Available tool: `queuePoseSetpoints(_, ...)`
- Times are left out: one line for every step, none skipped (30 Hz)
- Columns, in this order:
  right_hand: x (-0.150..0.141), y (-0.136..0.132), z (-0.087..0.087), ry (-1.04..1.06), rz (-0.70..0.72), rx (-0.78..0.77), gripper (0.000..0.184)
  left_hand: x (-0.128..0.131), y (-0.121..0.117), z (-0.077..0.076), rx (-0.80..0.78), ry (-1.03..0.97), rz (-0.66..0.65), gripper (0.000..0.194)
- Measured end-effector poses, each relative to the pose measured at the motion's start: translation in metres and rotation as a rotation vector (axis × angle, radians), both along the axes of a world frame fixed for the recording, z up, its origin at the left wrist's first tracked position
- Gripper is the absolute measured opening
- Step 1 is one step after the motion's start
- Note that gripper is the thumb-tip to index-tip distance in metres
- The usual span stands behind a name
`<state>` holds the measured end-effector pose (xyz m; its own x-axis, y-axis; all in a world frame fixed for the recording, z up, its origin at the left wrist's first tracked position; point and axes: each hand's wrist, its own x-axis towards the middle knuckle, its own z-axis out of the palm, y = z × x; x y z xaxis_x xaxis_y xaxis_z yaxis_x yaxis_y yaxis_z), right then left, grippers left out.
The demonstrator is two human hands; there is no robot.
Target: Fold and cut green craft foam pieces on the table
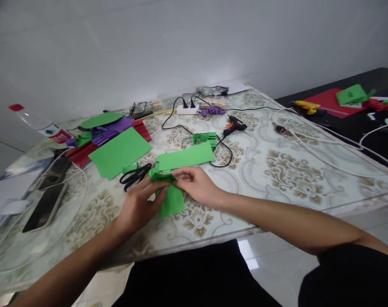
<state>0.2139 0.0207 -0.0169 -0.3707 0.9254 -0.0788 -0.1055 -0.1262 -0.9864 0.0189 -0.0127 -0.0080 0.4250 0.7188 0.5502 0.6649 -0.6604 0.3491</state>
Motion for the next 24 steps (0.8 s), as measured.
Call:
queuePoseSetpoints(0.0001,0.0002,-0.0009,0.001,-0.001,0.008,0.022,0.0,0.0001,0.0004,-0.001,0.001,-0.013,0.016)
queuePoseSetpoints(0.0003,0.0003,-0.0015,0.006,0.001,0.016,0.022,0.0001,0.0,0.0008,-0.001,0.003,-0.026,0.017)
queuePoseSetpoints(0.0005,0.0002,-0.0018,0.012,0.007,0.022,0.022,0.0,-0.0003,0.0011,0.0,0.007,-0.036,0.018)
queuePoseSetpoints(0.0007,-0.0002,-0.0018,0.019,0.011,0.025,0.022,0.0,-0.0006,0.0013,-0.002,0.013,-0.042,0.02)
queuePoseSetpoints(0.0009,-0.0006,-0.0015,0.026,0.012,0.023,0.023,-0.0002,-0.0011,0.0013,-0.002,0.021,-0.047,0.021)
queuePoseSetpoints(0.0011,-0.0011,-0.0011,0.032,0.011,0.018,0.024,-0.0004,-0.0017,0.0011,-0.003,0.031,-0.05,0.023)
queuePoseSetpoints(0.0013,-0.0015,-0.0007,0.038,0.006,0.012,0.025,-0.0008,-0.0021,0.0009,-0.002,0.041,-0.052,0.024)
queuePoseSetpoints(0.0013,-0.0018,-0.0003,0.044,0.001,0.005,0.026,-0.0012,-0.0026,0.0008,-0.003,0.053,-0.052,0.026)
queuePoseSetpoints(0.0013,-0.0019,-0.0001,0.049,-0.002,-0.002,0.026,-0.0017,-0.0028,0.0007,-0.002,0.066,-0.053,0.027)
queuePoseSetpoints(0.0013,-0.0019,0.0,0.054,-0.004,-0.007,0.026,-0.0022,-0.0029,0.0007,0.001,0.078,-0.055,0.028)
queuePoseSetpoints(0.0012,-0.0017,0.0,0.057,-0.006,-0.01,0.026,-0.0027,-0.0029,0.0009,0.004,0.09,-0.058,0.029)
queuePoseSetpoints(0.0011,-0.0014,-0.0001,0.059,-0.006,-0.012,0.025,-0.0031,-0.0027,0.0012,0.005,0.101,-0.063,0.031)
queuePoseSetpoints(0.0011,-0.0011,-0.0003,0.057,-0.007,-0.011,0.025,-0.0036,-0.0024,0.0015,0.006,0.108,-0.071,0.032)
queuePoseSetpoints(0.0011,-0.0007,-0.0006,0.052,-0.009,-0.009,0.026,-0.0039,-0.0022,0.0017,0.006,0.112,-0.082,0.034)
queuePoseSetpoints(0.0012,-0.0004,-0.0009,0.046,-0.01,-0.007,0.026,-0.0042,-0.002,0.0019,0.005,0.112,-0.093,0.035)
queuePoseSetpoints(0.0012,-0.0002,-0.0011,0.039,-0.012,-0.005,0.027,-0.0045,-0.0019,0.0018,0.003,0.112,-0.097,0.036)
queuePoseSetpoints(0.0013,-0.0001,-0.0014,0.032,-0.012,-0.004,0.028,-0.0046,-0.0019,0.0017,0.002,0.112,-0.096,0.036)
queuePoseSetpoints(0.0013,-0.0002,-0.0015,0.027,-0.014,-0.005,0.029,-0.0046,-0.0021,0.0014,0.003,0.113,-0.088,0.035)
queuePoseSetpoints(0.0013,-0.0003,-0.0016,0.024,-0.016,-0.007,0.03,-0.0046,-0.0024,0.0011,0.005,0.115,-0.073,0.034)
queuePoseSetpoints(0.0013,-0.0005,-0.0016,0.022,-0.017,-0.01,0.03,-0.0045,-0.0027,0.0007,0.006,0.121,-0.057,0.033)
queuePoseSetpoints(0.0012,-0.0008,-0.0015,0.021,-0.016,-0.012,0.03,-0.0043,-0.0031,0.0005,0.009,0.125,-0.04,0.031)
queuePoseSetpoints(0.0012,-0.001,-0.0013,0.024,-0.014,-0.014,0.03,-0.004,-0.0034,0.0003,0.013,0.128,-0.025,0.03)
queuePoseSetpoints(0.0012,-0.0012,-0.0012,0.028,-0.013,-0.014,0.03,-0.0038,-0.0035,0.0003,0.016,0.131,-0.013,0.029)
queuePoseSetpoints(0.0012,-0.0012,-0.0011,0.032,-0.011,-0.013,0.029,-0.0036,-0.0036,0.0004,0.019,0.131,-0.002,0.027)
